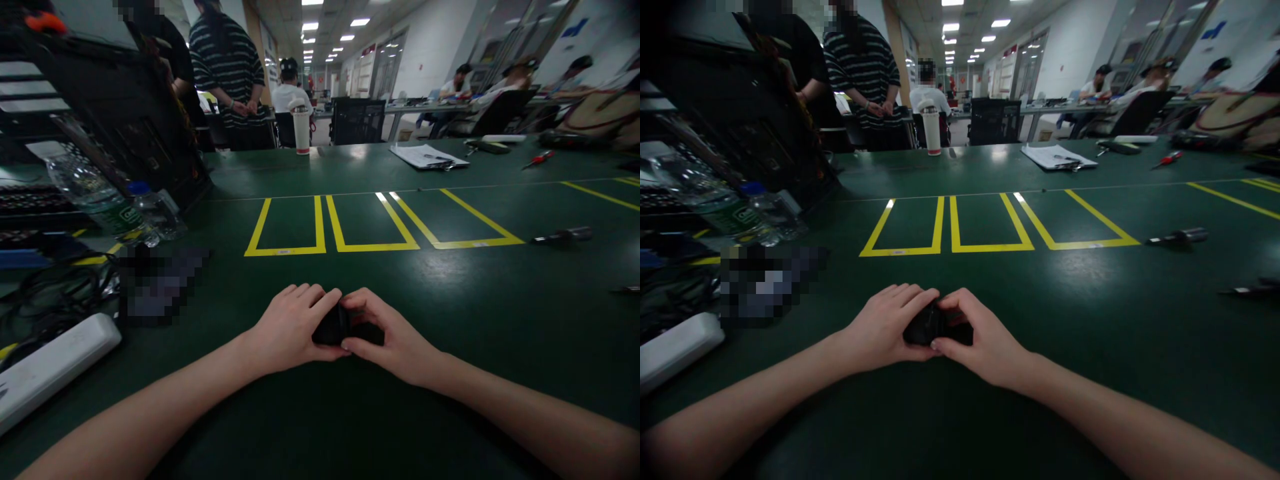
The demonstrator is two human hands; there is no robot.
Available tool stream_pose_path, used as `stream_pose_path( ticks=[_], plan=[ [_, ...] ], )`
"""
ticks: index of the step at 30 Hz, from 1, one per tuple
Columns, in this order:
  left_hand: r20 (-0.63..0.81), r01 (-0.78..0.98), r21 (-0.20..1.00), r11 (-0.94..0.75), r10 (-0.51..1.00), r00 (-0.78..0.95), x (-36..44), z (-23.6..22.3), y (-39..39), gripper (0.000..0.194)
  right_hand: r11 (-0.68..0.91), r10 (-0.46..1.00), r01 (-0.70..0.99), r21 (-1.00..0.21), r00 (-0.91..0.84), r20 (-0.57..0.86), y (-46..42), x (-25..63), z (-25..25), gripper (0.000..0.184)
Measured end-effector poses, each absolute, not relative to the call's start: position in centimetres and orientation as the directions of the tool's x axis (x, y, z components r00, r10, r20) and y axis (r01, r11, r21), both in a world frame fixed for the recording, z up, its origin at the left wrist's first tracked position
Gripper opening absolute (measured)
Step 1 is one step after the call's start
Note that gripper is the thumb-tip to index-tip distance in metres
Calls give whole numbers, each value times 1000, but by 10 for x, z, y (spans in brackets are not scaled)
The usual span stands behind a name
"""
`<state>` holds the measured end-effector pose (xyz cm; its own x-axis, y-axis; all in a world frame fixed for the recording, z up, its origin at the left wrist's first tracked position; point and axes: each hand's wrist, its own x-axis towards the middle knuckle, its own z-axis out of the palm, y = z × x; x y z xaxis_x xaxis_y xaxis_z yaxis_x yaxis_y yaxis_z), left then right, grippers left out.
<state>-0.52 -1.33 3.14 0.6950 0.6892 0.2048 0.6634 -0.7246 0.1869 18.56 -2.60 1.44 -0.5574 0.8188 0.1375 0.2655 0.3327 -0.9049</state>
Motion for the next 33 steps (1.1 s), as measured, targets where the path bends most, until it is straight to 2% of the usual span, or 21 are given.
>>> stream_pose_path(
  ticks=[8, 14, 20, 27, 33],
  plan=[
    [232, 630, 147, -762, 646, 727, -5, 25, -6, 66, 364, 810, 271, -891, -564, 159, -29, 188, 11, 38],
    [255, 641, 106, -760, 644, 721, -4, 20, -4, 61, 373, 819, 268, -888, -546, 179, -29, 187, 13, 27],
    [260, 633, 108, -767, 636, 727, -4, 22, -4, 59, 305, 832, 293, -906, -545, 104, -27, 186, 15, 29],
    [244, 644, 102, -758, 647, 722, -4, 22, -3, 59, 378, 795, 269, -886, -584, 163, -27, 189, 15, 36],
    [255, 638, 119, -761, 645, 721, -4, 23, -4, 62, 334, 827, 297, -894, -548, 127, -28, 186, 15, 30]
  ],
)
